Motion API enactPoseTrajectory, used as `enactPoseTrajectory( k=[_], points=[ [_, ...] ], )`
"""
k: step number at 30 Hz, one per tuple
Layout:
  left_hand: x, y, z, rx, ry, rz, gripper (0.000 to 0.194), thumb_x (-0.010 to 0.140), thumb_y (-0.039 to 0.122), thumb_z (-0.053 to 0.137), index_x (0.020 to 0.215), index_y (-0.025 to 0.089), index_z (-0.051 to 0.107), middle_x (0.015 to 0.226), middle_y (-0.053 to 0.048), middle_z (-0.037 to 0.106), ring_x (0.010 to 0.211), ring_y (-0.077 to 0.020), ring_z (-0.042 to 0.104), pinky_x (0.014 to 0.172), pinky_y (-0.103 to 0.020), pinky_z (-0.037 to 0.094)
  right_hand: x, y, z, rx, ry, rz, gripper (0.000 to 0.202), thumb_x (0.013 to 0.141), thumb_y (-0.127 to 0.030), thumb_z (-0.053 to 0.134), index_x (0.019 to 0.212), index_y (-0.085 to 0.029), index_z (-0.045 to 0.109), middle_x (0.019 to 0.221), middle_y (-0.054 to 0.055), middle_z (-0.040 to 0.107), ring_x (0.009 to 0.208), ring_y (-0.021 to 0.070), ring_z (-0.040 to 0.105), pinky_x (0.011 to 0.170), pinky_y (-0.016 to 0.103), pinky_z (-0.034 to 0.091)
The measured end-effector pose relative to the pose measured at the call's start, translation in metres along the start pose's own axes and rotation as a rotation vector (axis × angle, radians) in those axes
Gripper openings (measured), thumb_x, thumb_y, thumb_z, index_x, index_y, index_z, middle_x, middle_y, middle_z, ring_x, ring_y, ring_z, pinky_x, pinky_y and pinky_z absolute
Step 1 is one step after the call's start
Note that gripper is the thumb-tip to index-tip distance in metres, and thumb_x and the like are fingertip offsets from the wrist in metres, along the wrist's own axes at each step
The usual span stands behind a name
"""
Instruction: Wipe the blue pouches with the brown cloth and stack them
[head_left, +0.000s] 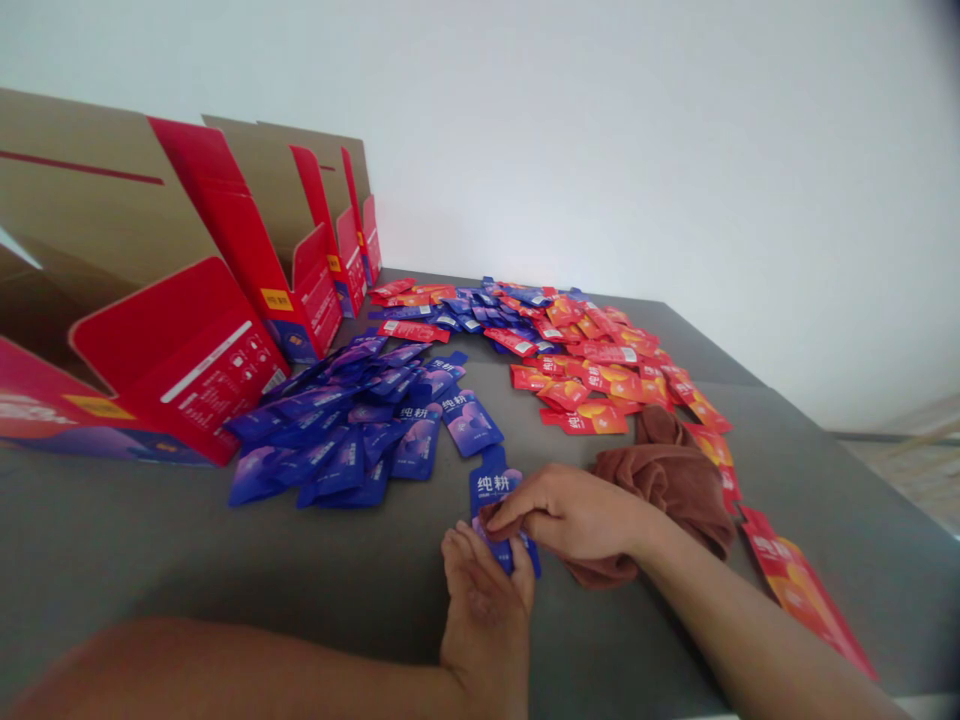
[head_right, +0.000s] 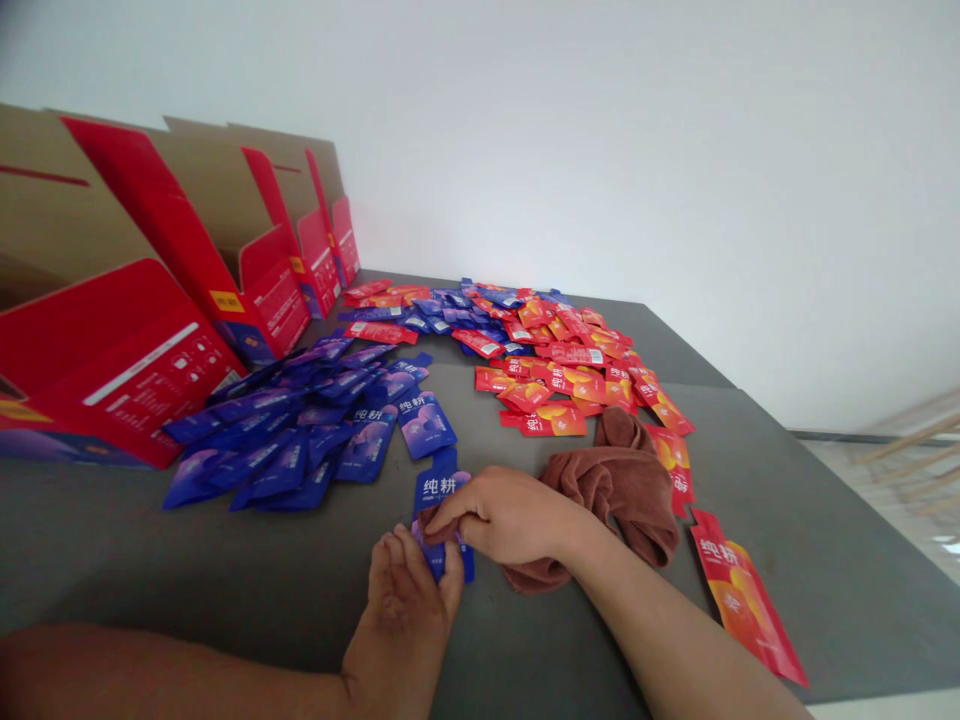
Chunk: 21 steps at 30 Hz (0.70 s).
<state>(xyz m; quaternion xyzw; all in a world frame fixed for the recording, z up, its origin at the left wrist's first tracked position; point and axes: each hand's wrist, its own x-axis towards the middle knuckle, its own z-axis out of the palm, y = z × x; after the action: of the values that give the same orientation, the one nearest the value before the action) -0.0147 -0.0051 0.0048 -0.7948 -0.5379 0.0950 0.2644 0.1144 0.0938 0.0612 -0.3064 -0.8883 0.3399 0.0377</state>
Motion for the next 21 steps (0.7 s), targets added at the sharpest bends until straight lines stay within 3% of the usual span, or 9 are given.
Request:
enactPoseTrajectory(
  k=[3, 8, 11, 21],
  points=[
    [0.000, 0.000, 0.000, -0.006, 0.015, -0.010, 0.043, 0.071, 0.008, 0.050, 0.107, 0.024, 0.063, 0.099, -0.019, 0.069, 0.091, -0.0281, 0.064, 0.081, -0.044, 0.051, 0.001, 0.000, 0.001, 0.013, 0.001, 0.010, 0.046, 0.074, -0.006, 0.042, 0.107, -0.027, 0.067, 0.107, -0.006, 0.067, 0.099, 0.0115, 0.061, 0.086, 0.019, 0.044],
    [0.002, 0.001, 0.002, 0.037, 0.046, -0.018, 0.042, 0.069, 0.010, 0.054, 0.109, 0.022, 0.062, 0.096, -0.021, 0.069, 0.089, -0.0284, 0.065, 0.080, -0.044, 0.052, 0.004, 0.014, -0.001, -0.139, 0.200, 0.177, 0.044, 0.079, -0.013, 0.041, 0.114, -0.030, 0.062, 0.115, -0.005, 0.063, 0.106, 0.0161, 0.059, 0.092, 0.027, 0.043],
    [0.001, 0.001, 0.001, 0.020, 0.055, -0.039, 0.040, 0.071, 0.012, 0.053, 0.109, 0.022, 0.063, 0.097, -0.021, 0.069, 0.090, -0.0279, 0.064, 0.080, -0.043, 0.052, 0.004, 0.019, -0.001, -0.175, 0.234, 0.198, 0.043, 0.082, -0.015, 0.041, 0.118, -0.029, 0.060, 0.119, -0.004, 0.060, 0.108, 0.0179, 0.057, 0.094, 0.029, 0.043],
    [-0.003, 0.003, 0.003, -0.029, 0.102, -0.041, 0.034, 0.072, 0.016, 0.053, 0.103, 0.021, 0.066, 0.095, -0.022, 0.069, 0.088, -0.0293, 0.065, 0.079, -0.044, 0.052, 0.000, 0.005, -0.001, 0.102, 0.005, 0.007, 0.049, 0.070, -0.004, 0.039, 0.104, -0.023, 0.068, 0.104, -0.004, 0.068, 0.096, 0.0111, 0.063, 0.085, 0.018, 0.045]
  ],
)
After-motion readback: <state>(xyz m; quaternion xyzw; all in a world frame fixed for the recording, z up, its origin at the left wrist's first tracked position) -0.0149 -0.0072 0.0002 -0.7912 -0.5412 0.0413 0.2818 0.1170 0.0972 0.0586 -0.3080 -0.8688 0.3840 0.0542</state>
